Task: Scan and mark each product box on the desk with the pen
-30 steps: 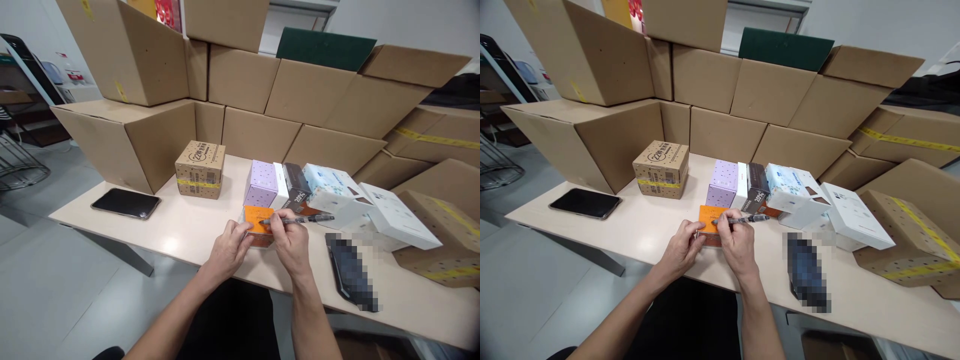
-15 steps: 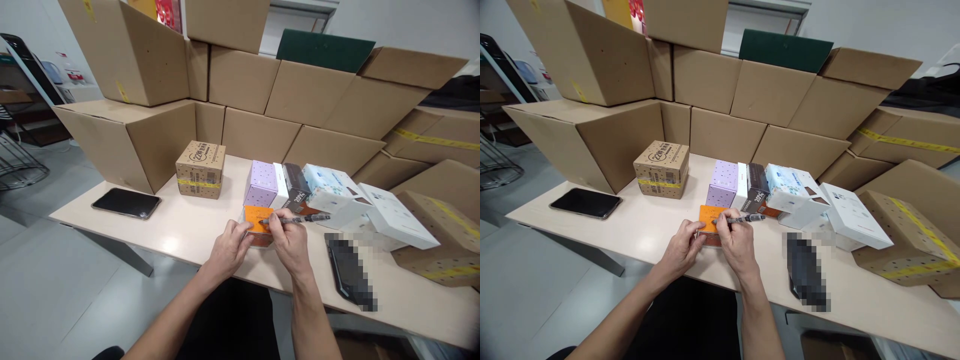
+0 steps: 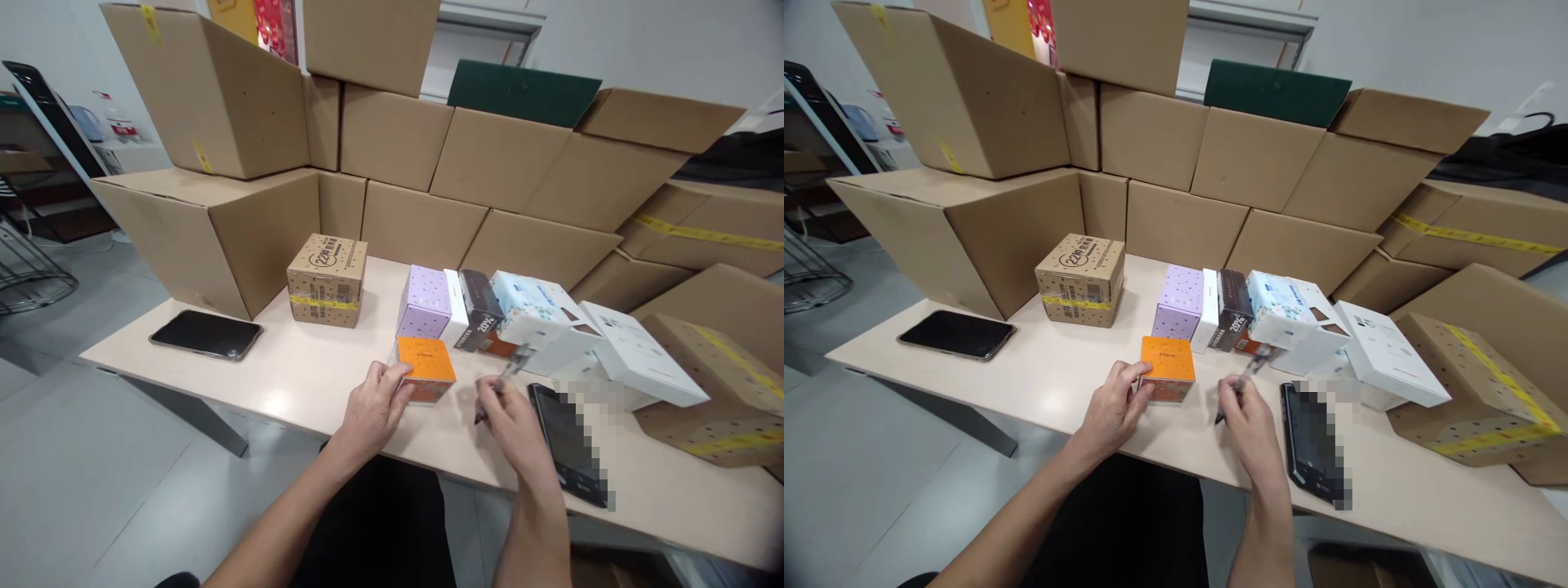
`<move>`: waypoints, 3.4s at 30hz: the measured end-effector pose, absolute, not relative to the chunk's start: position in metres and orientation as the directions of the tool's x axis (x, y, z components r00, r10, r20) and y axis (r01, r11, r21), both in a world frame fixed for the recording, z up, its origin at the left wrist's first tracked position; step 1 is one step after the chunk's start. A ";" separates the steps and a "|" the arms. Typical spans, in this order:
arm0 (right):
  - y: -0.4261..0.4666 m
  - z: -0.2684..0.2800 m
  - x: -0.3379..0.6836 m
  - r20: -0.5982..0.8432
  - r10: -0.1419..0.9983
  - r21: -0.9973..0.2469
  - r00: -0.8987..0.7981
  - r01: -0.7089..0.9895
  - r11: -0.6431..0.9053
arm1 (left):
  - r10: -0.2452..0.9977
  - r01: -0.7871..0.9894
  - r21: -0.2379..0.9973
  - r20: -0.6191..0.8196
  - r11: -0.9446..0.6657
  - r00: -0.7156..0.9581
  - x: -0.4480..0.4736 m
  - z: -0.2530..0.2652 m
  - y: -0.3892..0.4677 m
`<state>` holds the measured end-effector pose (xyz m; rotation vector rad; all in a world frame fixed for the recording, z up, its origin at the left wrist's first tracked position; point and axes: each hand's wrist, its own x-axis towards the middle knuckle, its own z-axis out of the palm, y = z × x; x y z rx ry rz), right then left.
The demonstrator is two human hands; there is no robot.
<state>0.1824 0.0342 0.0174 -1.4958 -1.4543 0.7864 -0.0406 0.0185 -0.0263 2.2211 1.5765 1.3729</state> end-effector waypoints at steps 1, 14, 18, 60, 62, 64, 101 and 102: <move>0.033 0.014 0.186 0.098 0.992 -0.850 0.077 0.526 0.043 | 0.796 0.716 0.529 0.603 -0.455 0.061 -0.040 -0.027 0.019; 0.049 0.001 0.174 0.089 0.976 -0.457 0.198 0.879 -0.137 | 0.781 0.704 0.520 0.620 -0.483 0.078 -0.042 -0.026 0.019; 0.027 0.000 0.194 0.323 0.888 -0.449 0.327 0.879 -0.160 | 0.791 0.701 0.531 0.607 -0.476 0.077 -0.042 -0.025 0.018; -0.025 -0.007 0.100 0.812 0.572 -0.359 0.114 0.871 0.336 | 0.630 0.615 0.427 0.762 -0.662 0.149 -0.048 -0.026 0.013; -0.026 -0.006 0.100 0.808 0.579 -0.359 0.113 0.873 0.331 | 0.629 0.618 0.420 0.761 -0.665 0.159 -0.049 -0.025 0.013; -0.026 -0.007 0.099 0.804 0.583 -0.360 0.114 0.874 0.326 | 0.634 0.623 0.418 0.755 -0.661 0.166 -0.049 -0.024 0.013; -0.028 -0.005 0.099 0.795 0.599 -0.344 0.102 0.888 0.306 | 0.602 0.718 0.281 0.762 -0.637 0.236 -0.045 -0.027 0.012; -0.028 -0.005 0.099 0.793 0.601 -0.346 0.102 0.887 0.306 | 0.610 0.714 0.292 0.758 -0.636 0.233 -0.045 -0.027 0.012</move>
